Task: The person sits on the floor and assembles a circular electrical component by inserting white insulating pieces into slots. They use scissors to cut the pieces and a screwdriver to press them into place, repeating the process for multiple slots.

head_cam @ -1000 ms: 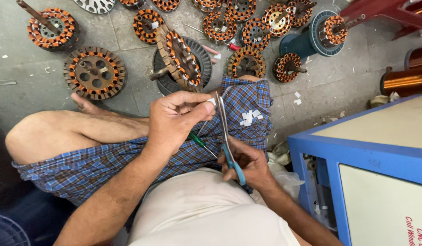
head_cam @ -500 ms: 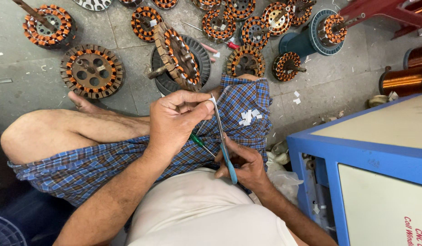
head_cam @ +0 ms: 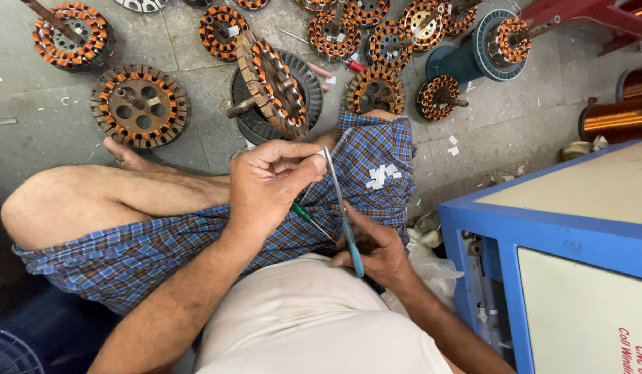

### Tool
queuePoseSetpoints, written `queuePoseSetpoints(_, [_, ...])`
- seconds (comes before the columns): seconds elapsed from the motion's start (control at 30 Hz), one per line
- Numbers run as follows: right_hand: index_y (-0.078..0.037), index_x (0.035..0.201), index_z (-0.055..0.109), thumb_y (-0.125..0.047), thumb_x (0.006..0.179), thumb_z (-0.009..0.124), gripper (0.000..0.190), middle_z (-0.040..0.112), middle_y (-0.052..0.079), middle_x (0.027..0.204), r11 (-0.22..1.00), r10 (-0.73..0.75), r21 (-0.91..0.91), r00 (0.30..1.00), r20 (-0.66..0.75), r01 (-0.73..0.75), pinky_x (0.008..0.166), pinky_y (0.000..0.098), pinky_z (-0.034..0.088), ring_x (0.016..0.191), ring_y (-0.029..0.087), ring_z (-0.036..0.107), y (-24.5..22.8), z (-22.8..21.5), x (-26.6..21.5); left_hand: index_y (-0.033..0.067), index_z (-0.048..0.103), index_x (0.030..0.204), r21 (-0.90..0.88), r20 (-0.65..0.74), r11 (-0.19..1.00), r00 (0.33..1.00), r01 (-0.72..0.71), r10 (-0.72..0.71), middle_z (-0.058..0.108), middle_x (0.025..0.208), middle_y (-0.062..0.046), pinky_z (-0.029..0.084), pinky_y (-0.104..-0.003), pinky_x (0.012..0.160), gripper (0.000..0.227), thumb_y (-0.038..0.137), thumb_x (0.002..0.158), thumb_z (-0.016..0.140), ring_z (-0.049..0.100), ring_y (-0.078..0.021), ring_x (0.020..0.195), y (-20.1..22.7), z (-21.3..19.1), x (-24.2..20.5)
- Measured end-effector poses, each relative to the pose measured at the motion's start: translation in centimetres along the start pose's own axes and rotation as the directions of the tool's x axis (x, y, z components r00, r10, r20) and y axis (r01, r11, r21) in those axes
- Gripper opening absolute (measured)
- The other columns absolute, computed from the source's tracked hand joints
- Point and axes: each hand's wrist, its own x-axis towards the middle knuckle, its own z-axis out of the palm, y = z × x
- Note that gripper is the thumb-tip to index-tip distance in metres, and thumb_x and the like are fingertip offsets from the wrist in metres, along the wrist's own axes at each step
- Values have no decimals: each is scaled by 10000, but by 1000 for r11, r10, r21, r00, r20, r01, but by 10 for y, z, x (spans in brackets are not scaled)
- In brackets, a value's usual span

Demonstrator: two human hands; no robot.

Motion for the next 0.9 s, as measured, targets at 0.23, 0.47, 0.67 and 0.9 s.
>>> queuePoseSetpoints(0.23, [-285, 1466, 573, -303, 670, 902, 861, 691, 122, 1019, 534, 358, -816, 934, -16, -219, 674, 396, 597, 755, 265, 721, -31, -23, -4, -18, 767, 1092, 84, -42, 996, 999, -2, 6, 781, 950, -76, 599, -213, 757, 170, 5, 924, 771, 718, -78, 836, 3, -23, 1])
queuePoseSetpoints(0.47, [-140, 1534, 472, -248, 738, 811, 871, 629, 134, 1149, 313, 497, -940, 820, 284, 136, 771, 460, 573, 1000, 343, 649, -66, -24, 19, 5, 776, 1065, 170, 41, 985, 999, 15, -22, 793, 977, -60, 592, -208, 752, 189, 23, 881, 810, 707, -64, 843, 8, -41, 14])
queuePoseSetpoints(0.67, [-58, 1349, 634, -50, 881, 779, 490, 711, 137, 1209, 790, -338, -522, 939, 69, 322, 905, 365, 590, 1073, 271, 723, -105, -5, 82, 5, 786, 1030, 257, 170, 966, 981, 44, -90, 796, 927, -72, 583, -217, 681, 168, 47, 872, 826, 698, -70, 775, 12, -50, 24])
queuePoseSetpoints(0.9, [-40, 1141, 745, -18, 893, 810, 257, 743, 94, 1066, 836, -436, -373, 900, -8, 402, 864, 298, 588, 982, 198, 732, -110, 23, 133, -15, 759, 1030, 104, 194, 994, 980, 25, -44, 785, 910, -83, 621, -230, 715, 159, 41, 889, 805, 727, -96, 794, 4, -67, 28])
